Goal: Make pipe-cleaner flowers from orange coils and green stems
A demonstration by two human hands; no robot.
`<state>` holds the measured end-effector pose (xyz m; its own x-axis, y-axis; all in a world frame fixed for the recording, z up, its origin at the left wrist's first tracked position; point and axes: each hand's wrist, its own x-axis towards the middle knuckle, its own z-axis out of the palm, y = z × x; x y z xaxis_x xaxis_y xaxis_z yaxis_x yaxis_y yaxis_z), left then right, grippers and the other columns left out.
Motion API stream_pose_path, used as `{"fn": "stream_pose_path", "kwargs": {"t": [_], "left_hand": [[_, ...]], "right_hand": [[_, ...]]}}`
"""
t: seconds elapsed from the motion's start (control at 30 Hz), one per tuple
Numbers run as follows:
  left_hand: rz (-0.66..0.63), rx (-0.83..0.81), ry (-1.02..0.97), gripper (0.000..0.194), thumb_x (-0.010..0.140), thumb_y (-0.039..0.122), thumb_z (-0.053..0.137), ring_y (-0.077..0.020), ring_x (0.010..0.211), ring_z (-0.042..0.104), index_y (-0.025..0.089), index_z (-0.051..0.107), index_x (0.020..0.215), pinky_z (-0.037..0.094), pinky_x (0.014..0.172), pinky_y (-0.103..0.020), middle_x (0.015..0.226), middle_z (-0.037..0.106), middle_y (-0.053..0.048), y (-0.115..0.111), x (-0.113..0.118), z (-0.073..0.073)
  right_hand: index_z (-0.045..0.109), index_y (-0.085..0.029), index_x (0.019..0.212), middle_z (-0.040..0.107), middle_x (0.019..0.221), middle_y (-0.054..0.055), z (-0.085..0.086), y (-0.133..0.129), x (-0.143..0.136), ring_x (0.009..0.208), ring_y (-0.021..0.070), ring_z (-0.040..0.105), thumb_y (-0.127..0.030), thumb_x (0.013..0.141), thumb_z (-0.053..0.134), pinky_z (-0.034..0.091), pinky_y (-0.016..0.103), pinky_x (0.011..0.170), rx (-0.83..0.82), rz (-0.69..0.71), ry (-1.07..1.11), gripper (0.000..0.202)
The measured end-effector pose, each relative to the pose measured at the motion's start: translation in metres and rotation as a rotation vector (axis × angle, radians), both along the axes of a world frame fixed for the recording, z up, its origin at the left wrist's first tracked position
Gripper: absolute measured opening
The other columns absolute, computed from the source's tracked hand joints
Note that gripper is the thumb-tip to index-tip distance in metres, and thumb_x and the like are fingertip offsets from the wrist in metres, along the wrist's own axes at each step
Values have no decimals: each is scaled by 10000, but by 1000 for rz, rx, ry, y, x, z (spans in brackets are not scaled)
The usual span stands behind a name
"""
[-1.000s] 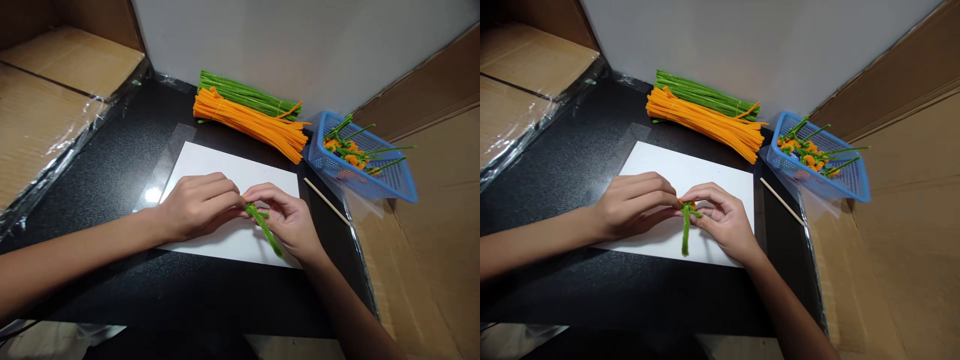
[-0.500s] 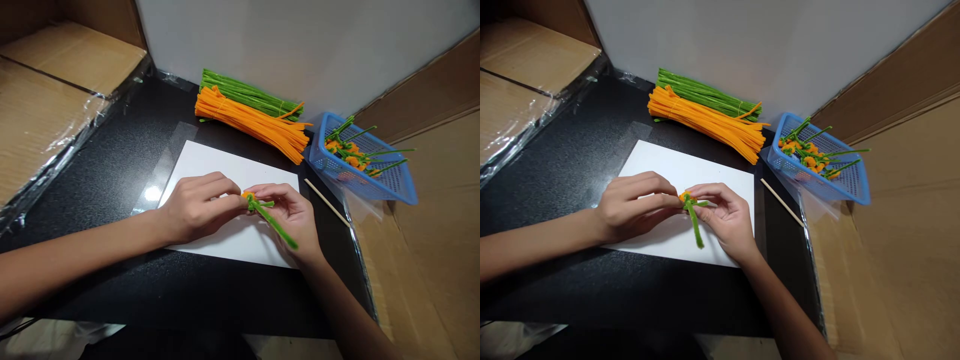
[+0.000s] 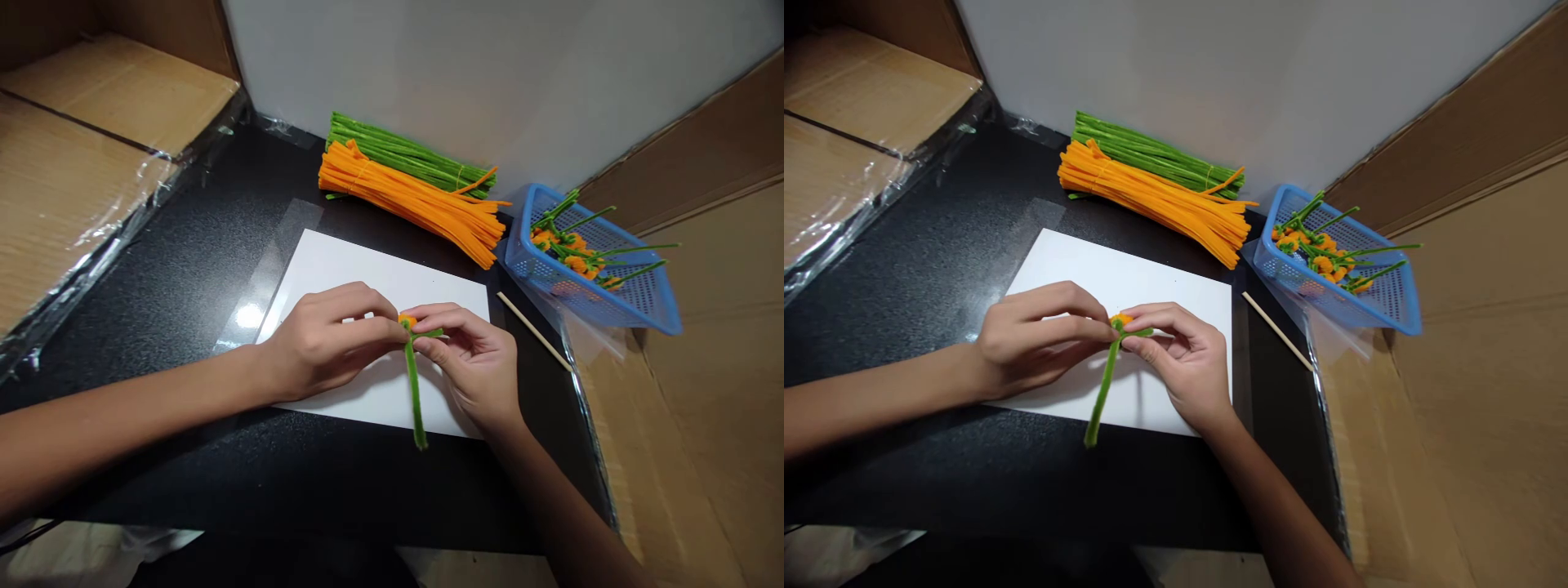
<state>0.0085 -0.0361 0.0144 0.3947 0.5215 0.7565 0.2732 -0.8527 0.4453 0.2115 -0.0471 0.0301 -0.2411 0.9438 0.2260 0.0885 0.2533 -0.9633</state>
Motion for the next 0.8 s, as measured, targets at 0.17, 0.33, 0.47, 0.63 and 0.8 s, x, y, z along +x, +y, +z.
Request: {"fn": "stream_pose_path", "kwargs": {"t": [0.17,0.33,0.47,0.63,0.8], "left_hand": [[31,84,42,147,909,94,653,-126,772,674,217,693,980,541,671,-237,891,729,-31,2,-3,-5],[42,136,62,127,908,112,662,-137,780,688,214,691,978,555,685,-252,869,736,-29,3,-5,-6],[87,124,27,50,901,151,690,-137,744,679,189,687,932,560,677,-255,831,738,-28,2,-3,-3],[126,194,71,35,895,166,700,-143,714,684,184,686,922,565,654,-261,820,753,-30,1,-4,3],[146,243,104,49,892,161,698,-147,690,684,190,690,930,558,632,-264,804,755,-29,1,-7,6]], "right_hand": [[782,-262,822,772,932,49,-1,-3,-3,913,210,733,-242,820,803,646,342,760,27,-44,-24,29],[785,-265,856,766,927,40,-4,-4,-5,914,201,729,-175,819,792,640,329,760,40,-47,9,97],[792,-287,926,768,964,34,-3,-4,-3,952,197,724,-130,828,767,642,332,782,113,-17,-35,187],[799,-305,946,762,1017,42,-1,-3,2,951,203,722,-117,837,746,652,357,779,198,29,-104,224],[792,-314,975,746,1048,43,0,-3,4,983,204,709,-124,852,733,652,365,790,204,65,-120,234]]}}
